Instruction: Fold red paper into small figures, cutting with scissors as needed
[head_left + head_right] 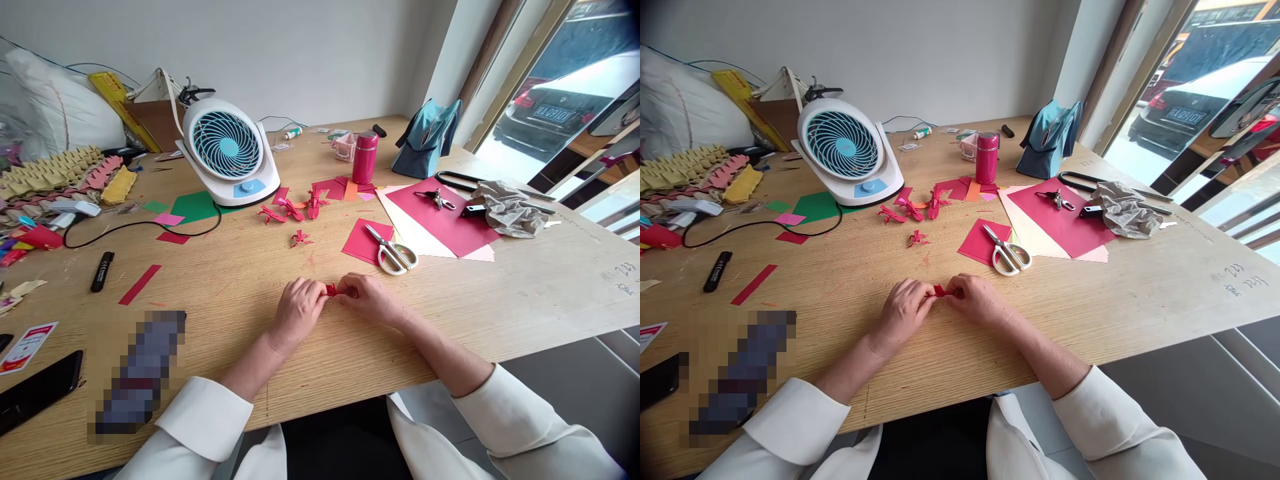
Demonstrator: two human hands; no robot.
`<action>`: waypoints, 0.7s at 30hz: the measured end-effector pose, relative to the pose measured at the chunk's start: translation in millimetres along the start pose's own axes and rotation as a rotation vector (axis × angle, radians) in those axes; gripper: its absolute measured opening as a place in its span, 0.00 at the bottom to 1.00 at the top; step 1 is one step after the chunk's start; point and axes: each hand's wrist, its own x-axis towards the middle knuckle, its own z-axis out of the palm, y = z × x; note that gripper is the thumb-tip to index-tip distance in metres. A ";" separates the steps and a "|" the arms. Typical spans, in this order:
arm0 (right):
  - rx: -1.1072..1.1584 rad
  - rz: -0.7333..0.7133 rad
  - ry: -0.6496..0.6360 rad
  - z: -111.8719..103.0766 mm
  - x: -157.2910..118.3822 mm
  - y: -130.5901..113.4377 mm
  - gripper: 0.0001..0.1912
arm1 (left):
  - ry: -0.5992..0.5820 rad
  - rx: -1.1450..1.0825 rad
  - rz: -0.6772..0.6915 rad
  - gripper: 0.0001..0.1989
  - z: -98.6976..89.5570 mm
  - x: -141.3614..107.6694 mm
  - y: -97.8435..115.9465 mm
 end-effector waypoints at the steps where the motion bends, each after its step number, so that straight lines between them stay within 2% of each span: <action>1: 0.040 0.006 0.014 0.4 0.8 1.0 0.03 | 0.034 -0.108 -0.047 0.03 -0.8 2.9 -0.8; 4: 0.187 0.022 0.060 1.0 2.2 1.6 0.05 | 0.090 -0.394 -0.221 0.05 -3.7 12.2 -2.0; 7: 0.281 0.010 0.119 0.7 1.8 -2.3 0.08 | 0.038 -0.579 -0.370 0.07 -5.2 20.0 -3.4; 10: 0.305 -0.017 0.158 1.3 0.9 -7.1 0.10 | -0.018 -0.770 -0.471 0.10 -2.6 23.7 -5.6; 15: 0.370 0.006 0.168 9.3 1.3 -10.8 0.10 | -0.010 -1.053 -0.617 0.13 5.1 22.7 -4.8; 17: 0.422 0.031 0.162 13.7 2.3 -11.4 0.11 | 0.041 -1.019 -0.611 0.12 5.6 22.1 -3.0; 21: 0.561 0.049 0.104 18.0 7.4 -13.1 0.14 | 0.126 -0.863 -0.480 0.11 -2.5 24.2 -0.3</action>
